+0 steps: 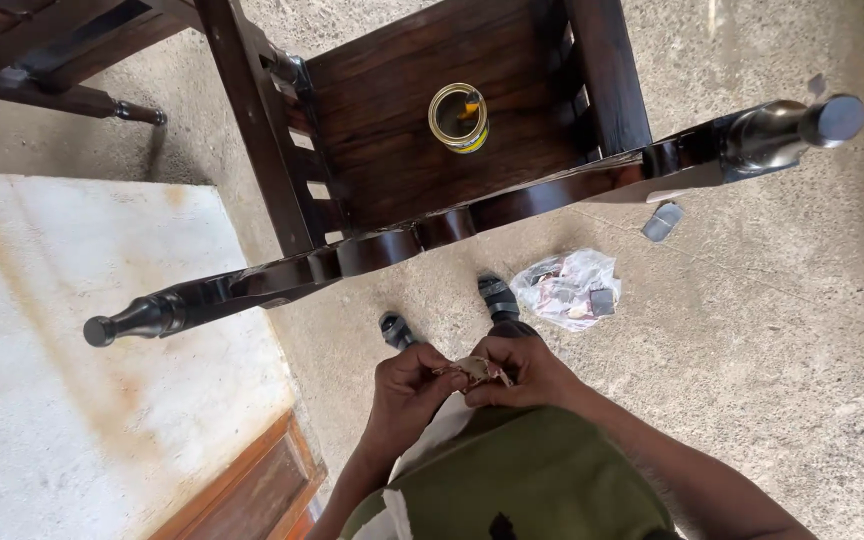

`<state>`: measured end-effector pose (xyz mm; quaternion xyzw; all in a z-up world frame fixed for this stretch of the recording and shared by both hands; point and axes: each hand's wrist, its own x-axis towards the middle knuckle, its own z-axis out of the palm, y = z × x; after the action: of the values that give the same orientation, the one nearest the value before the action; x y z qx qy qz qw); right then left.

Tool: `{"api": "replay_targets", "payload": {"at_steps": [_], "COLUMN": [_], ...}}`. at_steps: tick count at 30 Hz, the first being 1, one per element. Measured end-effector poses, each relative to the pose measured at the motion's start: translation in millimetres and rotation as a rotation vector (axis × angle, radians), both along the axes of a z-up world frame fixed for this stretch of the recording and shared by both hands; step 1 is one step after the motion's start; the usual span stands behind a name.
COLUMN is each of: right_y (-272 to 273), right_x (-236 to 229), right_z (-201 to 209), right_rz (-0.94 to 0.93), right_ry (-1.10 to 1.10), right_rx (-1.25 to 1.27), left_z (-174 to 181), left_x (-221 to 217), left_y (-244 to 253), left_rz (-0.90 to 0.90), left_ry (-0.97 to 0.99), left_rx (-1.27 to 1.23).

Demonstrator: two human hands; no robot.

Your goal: Sanding and applying varnish to a decorative wooden chair.

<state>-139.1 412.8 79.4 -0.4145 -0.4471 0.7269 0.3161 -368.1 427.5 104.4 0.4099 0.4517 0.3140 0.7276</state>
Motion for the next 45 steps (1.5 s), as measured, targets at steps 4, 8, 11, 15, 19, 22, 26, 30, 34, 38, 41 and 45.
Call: {"api": "replay_targets", "payload": {"at_steps": [4,8,11,15,19,22,26,30,34,38,41,45], "right_y": [5.7,3.9,3.5,12.0,7.2,1.5,5.1,12.7,31.6,68.9,89.0,98.1], "right_x": [8.6,12.0,17.9,20.7,2.7,-5.9,-4.0,1.5,2.1,-6.0,-19.5,-36.5], "right_z": [17.4,29.4,39.1,66.9,56.8,41.6,48.2,78.9,125.2,163.0,175.8,179.0], "right_rz": [-0.016,-0.127,-0.18,-0.198,-0.283,-0.407,-0.461,-0.418,-0.556,-0.829,-0.858,-0.832], "right_ry": [0.011,-0.091,-0.123,-0.252,-0.304,-0.268,-0.312,-0.361,-0.257,-0.239,-0.474,-0.751], "right_rx": [-0.029,0.045,0.075,0.099,0.022,0.029,0.097,0.207,0.266,0.261,0.28,0.176], "left_z": [3.7,21.8,32.5,34.3,57.9,56.3,62.5,76.0,121.3,113.8,99.5,76.3], "left_x": [8.6,26.2,29.5,24.4,42.3,42.2,35.4,19.9,-10.6,-49.1,-61.2,-62.7], "left_y": [7.0,21.9,35.1,43.2,56.2,61.3,72.6,87.6,111.5,134.8,159.6,179.1], "left_rz": [-0.062,-0.126,-0.124,-0.233,-0.26,-0.22,-0.283,-0.4,-0.266,0.005,0.133,0.071], "left_ry": [0.079,0.277,0.032,0.19,0.442,0.477,0.37,0.325,0.324,0.357,0.443,0.381], "left_rx": [0.057,0.373,0.109,0.285,0.616,0.824,0.736,0.732,1.312,1.348,1.277,1.275]}}
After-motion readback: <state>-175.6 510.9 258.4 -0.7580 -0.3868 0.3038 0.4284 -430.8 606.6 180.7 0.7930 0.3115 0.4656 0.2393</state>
